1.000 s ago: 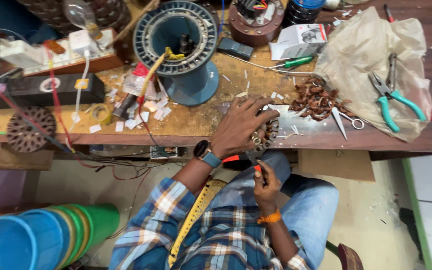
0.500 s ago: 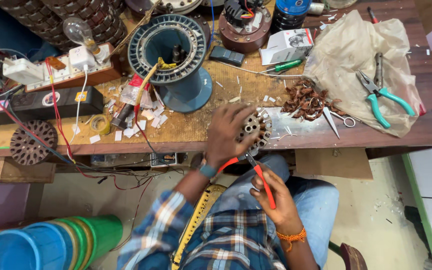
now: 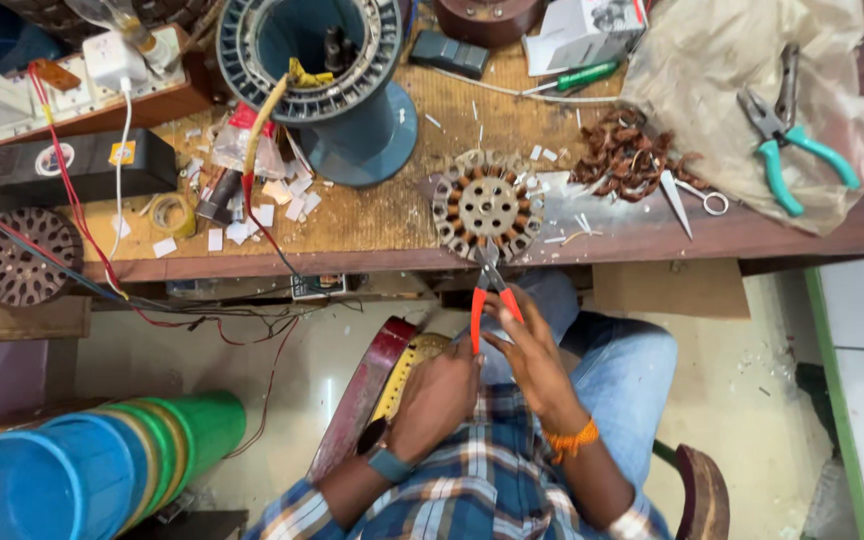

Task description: The person uses pliers to pull and cut copper windings from a motor stator. They rotate the stator to access different slots, repeatedly extracting wire and trimming it flush. The removed copper pieces accumulate on the workbench.

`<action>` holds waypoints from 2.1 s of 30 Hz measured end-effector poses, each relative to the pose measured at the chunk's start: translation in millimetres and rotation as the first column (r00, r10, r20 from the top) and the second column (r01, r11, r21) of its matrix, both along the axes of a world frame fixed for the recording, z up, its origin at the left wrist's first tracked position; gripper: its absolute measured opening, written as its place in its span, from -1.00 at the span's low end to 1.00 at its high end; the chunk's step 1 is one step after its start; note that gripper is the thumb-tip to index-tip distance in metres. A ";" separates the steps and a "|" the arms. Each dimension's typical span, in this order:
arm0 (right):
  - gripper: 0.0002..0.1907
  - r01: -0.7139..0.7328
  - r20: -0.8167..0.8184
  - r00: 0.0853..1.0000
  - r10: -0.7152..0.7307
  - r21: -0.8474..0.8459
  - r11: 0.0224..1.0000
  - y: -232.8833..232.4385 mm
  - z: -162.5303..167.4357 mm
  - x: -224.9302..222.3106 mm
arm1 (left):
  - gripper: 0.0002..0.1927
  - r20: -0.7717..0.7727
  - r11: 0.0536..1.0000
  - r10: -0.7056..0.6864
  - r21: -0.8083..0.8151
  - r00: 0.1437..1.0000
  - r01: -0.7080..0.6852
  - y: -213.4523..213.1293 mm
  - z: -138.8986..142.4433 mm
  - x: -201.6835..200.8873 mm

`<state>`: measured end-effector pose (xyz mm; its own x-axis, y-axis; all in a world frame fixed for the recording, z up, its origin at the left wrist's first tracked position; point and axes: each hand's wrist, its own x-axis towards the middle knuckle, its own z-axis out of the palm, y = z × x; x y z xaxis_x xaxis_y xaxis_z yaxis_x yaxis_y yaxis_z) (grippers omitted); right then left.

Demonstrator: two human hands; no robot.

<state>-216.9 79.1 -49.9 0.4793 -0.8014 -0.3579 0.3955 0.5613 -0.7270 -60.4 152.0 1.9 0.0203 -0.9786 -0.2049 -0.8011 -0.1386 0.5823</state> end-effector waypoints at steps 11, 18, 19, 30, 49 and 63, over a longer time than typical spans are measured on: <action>-0.44 -0.164 0.276 0.957 0.091 0.254 0.953 -7.1 -26.5 21.3 | -0.75 -0.126 0.996 0.029 0.086 0.992 -0.019 -22.1 73.7 27.1; -0.73 -0.031 0.280 0.958 -0.060 0.311 0.950 10.4 -28.0 42.2 | -0.76 -0.235 0.957 -0.050 -0.288 0.971 -0.021 -35.6 85.1 50.9; -0.74 -0.034 0.317 0.946 -0.072 0.315 0.949 11.9 -27.9 44.3 | -0.74 -0.246 0.940 -0.018 -0.336 0.969 -0.067 -39.1 85.0 51.5; -0.76 -0.232 -0.772 0.579 -0.264 -0.466 0.854 -17.1 0.1 3.7 | -0.51 -0.302 0.823 0.015 -0.538 0.953 -0.183 -103.1 70.0 60.5; -0.67 0.237 -0.241 0.876 -0.417 -0.537 0.809 17.9 26.5 -22.0 | -0.78 -0.437 0.712 0.107 -0.593 0.893 -0.376 -98.0 19.2 50.0; -0.69 0.234 -0.240 0.916 -0.322 -0.334 0.913 -4.3 40.0 4.9 | -0.64 -0.898 0.979 0.131 0.050 0.421 -0.197 -50.1 2.3 2.7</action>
<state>-212.0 74.8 -9.9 0.1343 -0.9756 -0.1737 0.2561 0.2035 -0.9450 -57.8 102.0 4.1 0.0201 -0.9874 -0.1572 0.2056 -0.1498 0.9671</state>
